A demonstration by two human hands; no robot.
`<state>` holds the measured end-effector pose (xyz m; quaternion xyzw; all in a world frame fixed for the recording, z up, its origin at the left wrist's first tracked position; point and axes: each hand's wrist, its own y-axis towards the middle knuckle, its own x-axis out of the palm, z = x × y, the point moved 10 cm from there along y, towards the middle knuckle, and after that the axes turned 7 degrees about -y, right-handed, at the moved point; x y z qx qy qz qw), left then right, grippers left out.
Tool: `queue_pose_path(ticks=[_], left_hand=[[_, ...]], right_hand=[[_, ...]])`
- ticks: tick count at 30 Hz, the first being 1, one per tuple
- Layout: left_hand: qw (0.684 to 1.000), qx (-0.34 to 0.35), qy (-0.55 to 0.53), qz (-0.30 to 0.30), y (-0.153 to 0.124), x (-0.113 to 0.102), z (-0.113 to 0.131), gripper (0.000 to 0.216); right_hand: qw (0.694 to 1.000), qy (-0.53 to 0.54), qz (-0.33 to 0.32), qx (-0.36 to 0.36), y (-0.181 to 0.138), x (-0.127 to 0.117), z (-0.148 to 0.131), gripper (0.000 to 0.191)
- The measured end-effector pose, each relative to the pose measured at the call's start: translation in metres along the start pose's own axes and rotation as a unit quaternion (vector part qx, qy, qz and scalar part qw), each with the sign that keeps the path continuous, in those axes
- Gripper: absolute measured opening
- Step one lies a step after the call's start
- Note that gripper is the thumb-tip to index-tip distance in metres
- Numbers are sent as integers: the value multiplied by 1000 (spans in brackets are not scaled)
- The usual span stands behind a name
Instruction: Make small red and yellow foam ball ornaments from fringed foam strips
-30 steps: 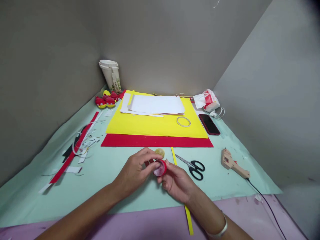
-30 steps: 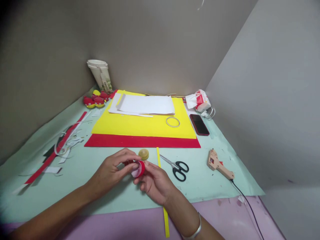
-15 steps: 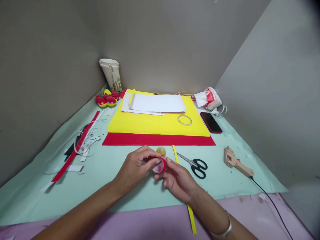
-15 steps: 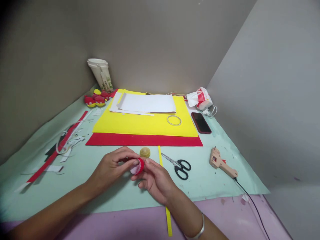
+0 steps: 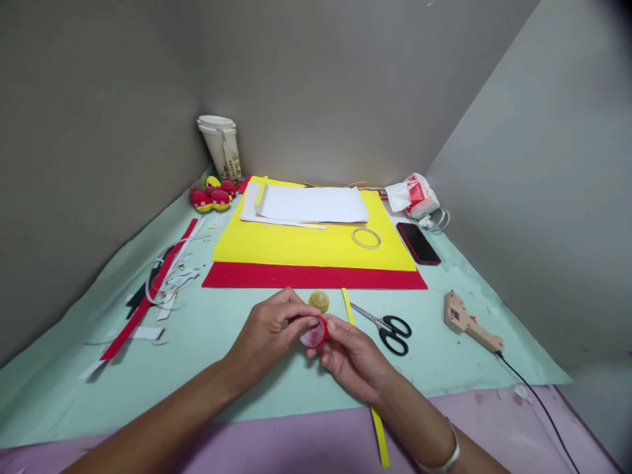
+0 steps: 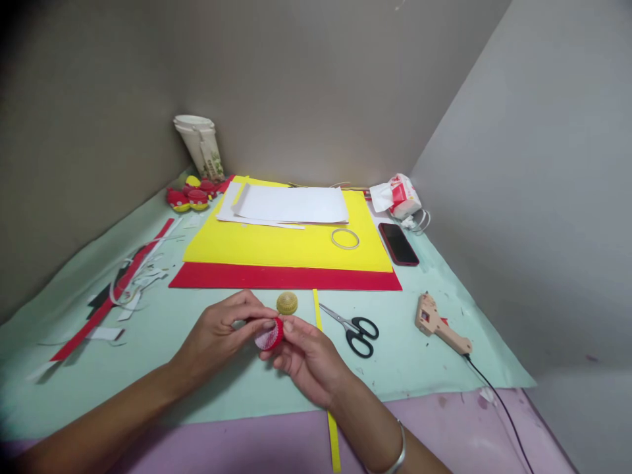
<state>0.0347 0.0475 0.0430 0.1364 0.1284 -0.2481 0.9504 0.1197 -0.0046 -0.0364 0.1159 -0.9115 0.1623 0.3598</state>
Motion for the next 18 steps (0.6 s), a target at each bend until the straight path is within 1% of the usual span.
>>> queue_pose_path(ticks=[5,14,18], left_hand=[[1000,12,15,-6,0,1,2,16],[1000,2,8,-5,-1,1,5,15],[1000,-1,-14,-9,0,1,11,24]], right_hand=[[1000,-1,-1,-2,0,0,0,23],[1000,8,7,-4,0,-1,1,25],[999,47,20,1,1,-4,1,26]])
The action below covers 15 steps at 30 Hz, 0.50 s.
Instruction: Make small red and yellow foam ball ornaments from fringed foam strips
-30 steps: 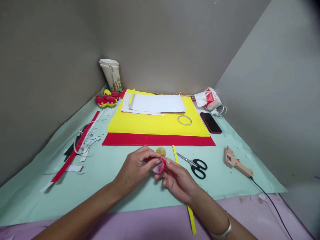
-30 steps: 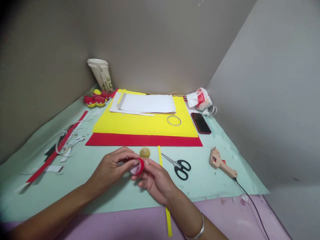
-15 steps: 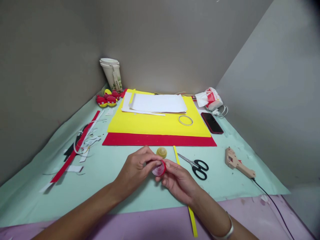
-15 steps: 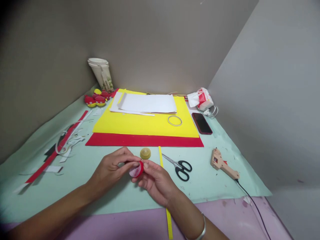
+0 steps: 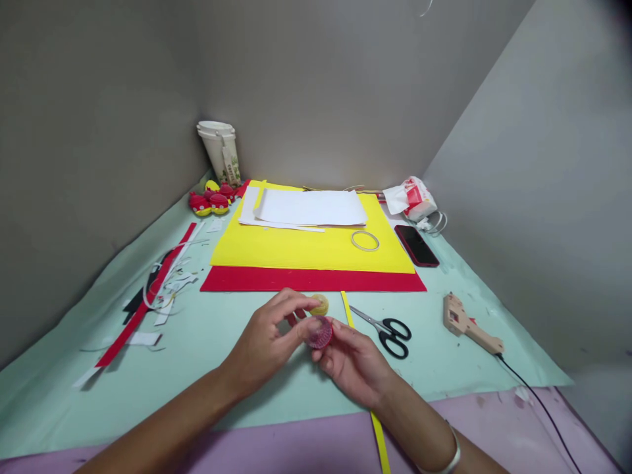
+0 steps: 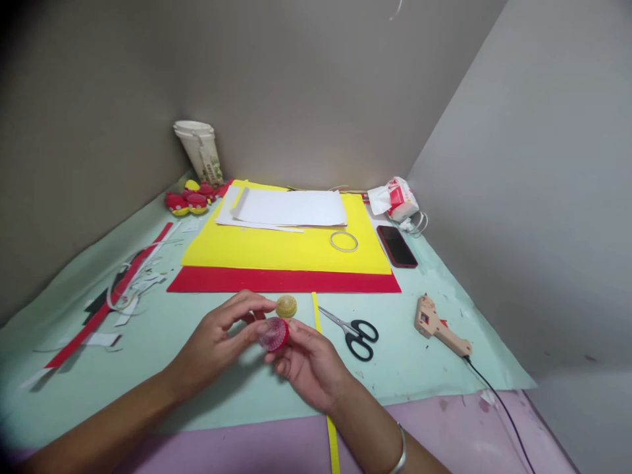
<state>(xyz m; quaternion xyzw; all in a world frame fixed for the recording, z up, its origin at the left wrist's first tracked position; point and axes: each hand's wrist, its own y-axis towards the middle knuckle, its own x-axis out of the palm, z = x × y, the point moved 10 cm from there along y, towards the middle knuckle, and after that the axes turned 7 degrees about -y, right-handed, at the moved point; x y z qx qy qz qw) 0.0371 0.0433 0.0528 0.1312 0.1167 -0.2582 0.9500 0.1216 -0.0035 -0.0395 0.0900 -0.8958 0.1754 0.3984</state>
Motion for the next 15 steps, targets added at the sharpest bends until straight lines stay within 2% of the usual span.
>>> queue_pose_path(ticks=[4,6,10,15], left_hand=[[999,-3,32,-30,-1,8,3,55],[998,-8,44,-47,-1,14,1,62],[997,-10,49,-56,-2,19,-2,55],[998,10,47,-48,-3,16,3,41]], right_hand=[[999,41,7,4,-1,1,-3,23],[998,54,12,5,-2,1,-4,23],[997,66,29,20,-2,-3,-1,21],[998,60,18,16,0,-3,2,19]])
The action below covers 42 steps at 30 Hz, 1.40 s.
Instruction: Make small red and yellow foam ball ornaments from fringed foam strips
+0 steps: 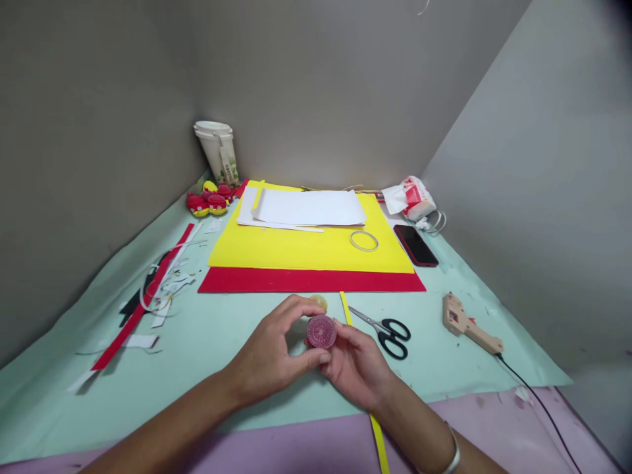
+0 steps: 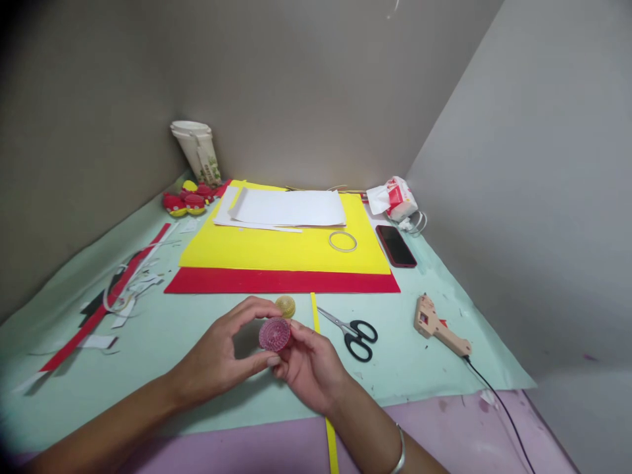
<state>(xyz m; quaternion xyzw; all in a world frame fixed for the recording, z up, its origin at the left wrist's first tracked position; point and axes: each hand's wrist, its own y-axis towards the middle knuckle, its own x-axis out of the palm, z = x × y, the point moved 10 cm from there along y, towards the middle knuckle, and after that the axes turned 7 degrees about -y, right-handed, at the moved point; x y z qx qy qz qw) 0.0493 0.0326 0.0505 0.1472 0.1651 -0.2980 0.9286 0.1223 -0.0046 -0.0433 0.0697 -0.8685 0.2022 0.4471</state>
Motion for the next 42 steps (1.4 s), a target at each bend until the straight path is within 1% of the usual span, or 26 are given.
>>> queue_pose_path(ticks=[3,5,7,8,9,11,13,14,16,17,18,19,20,23,26,30,32,34,38,42], left_hand=[[1000,2,-13,24,0,-12,2,38],[998,-7,-25,59,1,-26,-2,38],[993,-20,-33,110,2,-43,-9,40],[990,-25,-34,134,3,-50,-13,40],[988,-31,-35,148,4,-55,-17,40],[985,-45,-24,162,7,-60,-25,39],[986,-49,1,162,9,-59,-30,38],[986,-46,15,160,10,-58,-31,37],[987,-38,37,153,11,-54,-31,35],[987,-35,43,149,11,-53,-32,34],[988,-35,47,146,12,-52,-33,34],[988,-36,51,144,12,-51,-34,33],[988,-39,53,142,12,-51,-36,33],[987,-51,58,142,12,-51,-41,32],[987,-52,58,138,13,-50,-44,34],[991,-47,59,114,15,-42,-44,37],[992,-44,64,102,16,-36,-43,36],[993,-36,74,87,16,-29,-41,36],[994,-11,82,65,16,-18,-37,39],[995,-1,87,57,15,-14,-35,38]], right_hand=[[999,-40,-3,-17,0,2,-2,23],[993,-108,8,-35,-3,3,-8,29],[975,-210,44,-64,-6,1,-20,33],[958,-264,70,-84,-9,-1,-30,32],[937,-317,96,-106,-12,-2,-42,30],[886,-414,142,-157,-17,-2,-67,27],[818,-509,169,-208,-20,2,-90,22],[775,-562,171,-231,-20,6,-99,20],[685,-662,153,-261,-15,15,-105,23],[648,-700,136,-267,-11,19,-104,27],[619,-728,119,-269,-6,21,-101,33],[599,-746,107,-269,-2,22,-97,38],[586,-758,97,-268,2,23,-94,42],[568,-773,83,-270,10,23,-85,51],[567,-771,78,-280,12,24,-83,50],[581,-747,99,-307,2,26,-101,46],[594,-733,115,-310,-4,27,-112,47],[607,-724,118,-306,-9,31,-117,48],[623,-717,87,-300,-13,45,-108,51],[623,-719,67,-300,-12,52,-96,52]])
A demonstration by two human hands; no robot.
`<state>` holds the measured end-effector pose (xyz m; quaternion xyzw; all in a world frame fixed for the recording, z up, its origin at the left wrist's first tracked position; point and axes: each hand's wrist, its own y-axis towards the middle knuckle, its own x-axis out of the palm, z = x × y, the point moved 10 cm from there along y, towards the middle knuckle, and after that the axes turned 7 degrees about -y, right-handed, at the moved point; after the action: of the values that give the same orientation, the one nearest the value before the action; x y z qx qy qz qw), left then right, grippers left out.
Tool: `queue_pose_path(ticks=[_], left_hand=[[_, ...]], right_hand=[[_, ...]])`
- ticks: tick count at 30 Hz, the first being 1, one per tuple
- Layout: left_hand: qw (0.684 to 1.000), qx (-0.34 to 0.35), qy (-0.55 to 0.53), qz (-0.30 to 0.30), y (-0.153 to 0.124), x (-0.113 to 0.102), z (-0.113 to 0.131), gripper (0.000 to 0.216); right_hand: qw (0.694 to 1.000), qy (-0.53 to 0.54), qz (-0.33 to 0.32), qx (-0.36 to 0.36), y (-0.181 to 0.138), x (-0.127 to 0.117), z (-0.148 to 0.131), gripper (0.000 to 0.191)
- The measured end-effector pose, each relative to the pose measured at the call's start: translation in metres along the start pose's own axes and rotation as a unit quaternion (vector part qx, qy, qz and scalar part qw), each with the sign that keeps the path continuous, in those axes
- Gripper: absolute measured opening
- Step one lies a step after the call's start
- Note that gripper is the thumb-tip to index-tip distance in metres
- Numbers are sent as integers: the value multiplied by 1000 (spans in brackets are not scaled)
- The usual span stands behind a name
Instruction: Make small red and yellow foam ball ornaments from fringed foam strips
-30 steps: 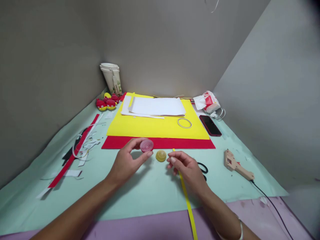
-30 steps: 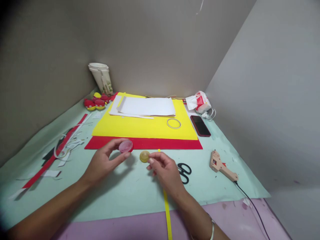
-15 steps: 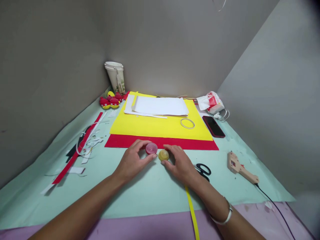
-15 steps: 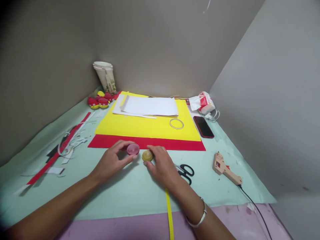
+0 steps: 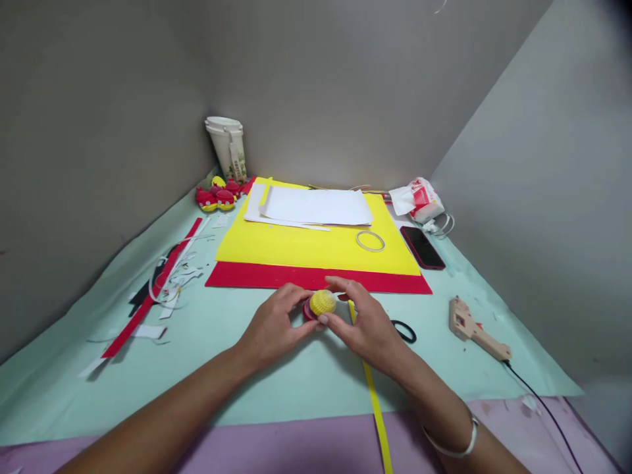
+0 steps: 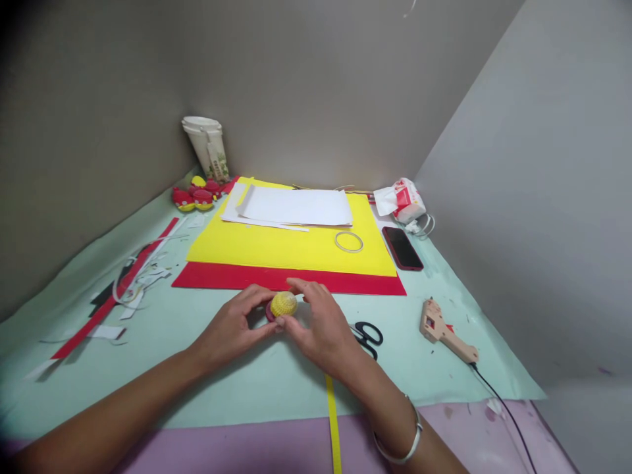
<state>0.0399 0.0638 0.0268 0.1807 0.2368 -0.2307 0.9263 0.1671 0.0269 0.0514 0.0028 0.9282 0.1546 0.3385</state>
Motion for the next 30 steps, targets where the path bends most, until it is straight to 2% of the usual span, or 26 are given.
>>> queue_pose_path(ticks=[15,30], left_hand=[[1000,-15,-2,-18,-1,7,-5,35],[995,-41,-95,-7,0,-1,-4,36]], right_hand=[[997,-76,-23,-18,-1,9,-6,51],[998,-13,-38,-42,-1,6,-12,54]])
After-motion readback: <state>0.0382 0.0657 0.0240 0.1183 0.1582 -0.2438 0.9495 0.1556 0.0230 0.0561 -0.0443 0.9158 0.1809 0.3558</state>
